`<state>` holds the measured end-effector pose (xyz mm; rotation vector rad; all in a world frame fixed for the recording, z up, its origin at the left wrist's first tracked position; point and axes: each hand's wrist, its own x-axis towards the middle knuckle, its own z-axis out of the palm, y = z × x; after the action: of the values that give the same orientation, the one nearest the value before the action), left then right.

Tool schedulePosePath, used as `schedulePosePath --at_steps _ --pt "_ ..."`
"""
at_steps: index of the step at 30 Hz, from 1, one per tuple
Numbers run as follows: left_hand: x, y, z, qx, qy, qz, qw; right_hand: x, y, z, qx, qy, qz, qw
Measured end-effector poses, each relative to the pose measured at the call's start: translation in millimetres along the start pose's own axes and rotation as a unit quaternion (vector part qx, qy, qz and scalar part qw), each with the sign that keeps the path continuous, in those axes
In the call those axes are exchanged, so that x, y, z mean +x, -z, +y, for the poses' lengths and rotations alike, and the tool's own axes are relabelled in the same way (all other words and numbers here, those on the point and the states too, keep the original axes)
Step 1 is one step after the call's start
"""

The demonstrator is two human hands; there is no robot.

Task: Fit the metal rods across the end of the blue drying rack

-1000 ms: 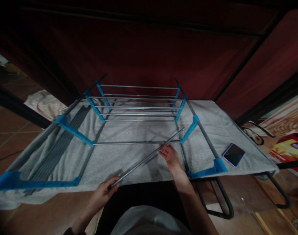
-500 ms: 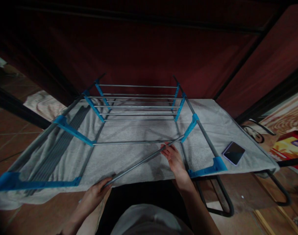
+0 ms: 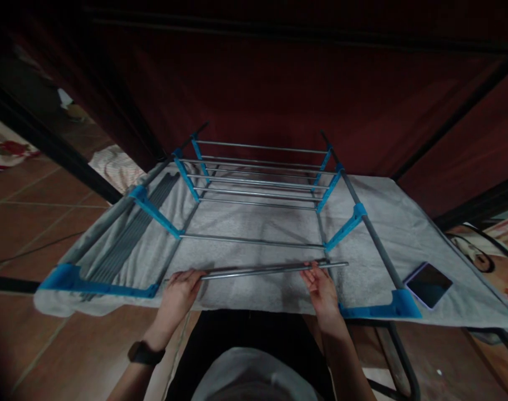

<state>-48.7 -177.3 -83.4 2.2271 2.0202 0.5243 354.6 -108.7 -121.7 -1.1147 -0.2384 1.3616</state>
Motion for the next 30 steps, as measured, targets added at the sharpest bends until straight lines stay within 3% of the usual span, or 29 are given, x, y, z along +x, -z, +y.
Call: schedulePosePath --at_steps 8,11,14,16,20,25,27,30 --pt "14 7 -9 0.025 0.104 0.137 0.985 13 8 8 0.016 -0.016 0.039 0.999" --pt "17 0 -16 -0.051 0.171 0.198 0.964 16 11 13 0.016 -0.024 0.050 0.998" --pt "23 -7 -22 -0.201 0.217 0.215 0.931 17 11 16 0.011 -0.022 0.048 0.999" --pt "27 -11 -21 -0.312 0.253 0.208 0.892 18 11 17 0.004 -0.020 0.048 0.999" --pt "33 -16 -10 -0.498 0.299 0.239 0.778 19 11 14 -0.005 -0.026 0.066 0.997" --pt "37 -18 3 -0.637 0.325 0.274 0.643 18 10 14 -0.001 -0.026 0.065 0.998" --pt "37 -18 5 -0.670 0.330 0.273 0.606 18 9 16 -0.006 -0.020 0.064 0.998" --pt "38 -18 4 -0.702 0.329 0.262 0.575 18 9 17 -0.009 -0.020 0.061 0.998"
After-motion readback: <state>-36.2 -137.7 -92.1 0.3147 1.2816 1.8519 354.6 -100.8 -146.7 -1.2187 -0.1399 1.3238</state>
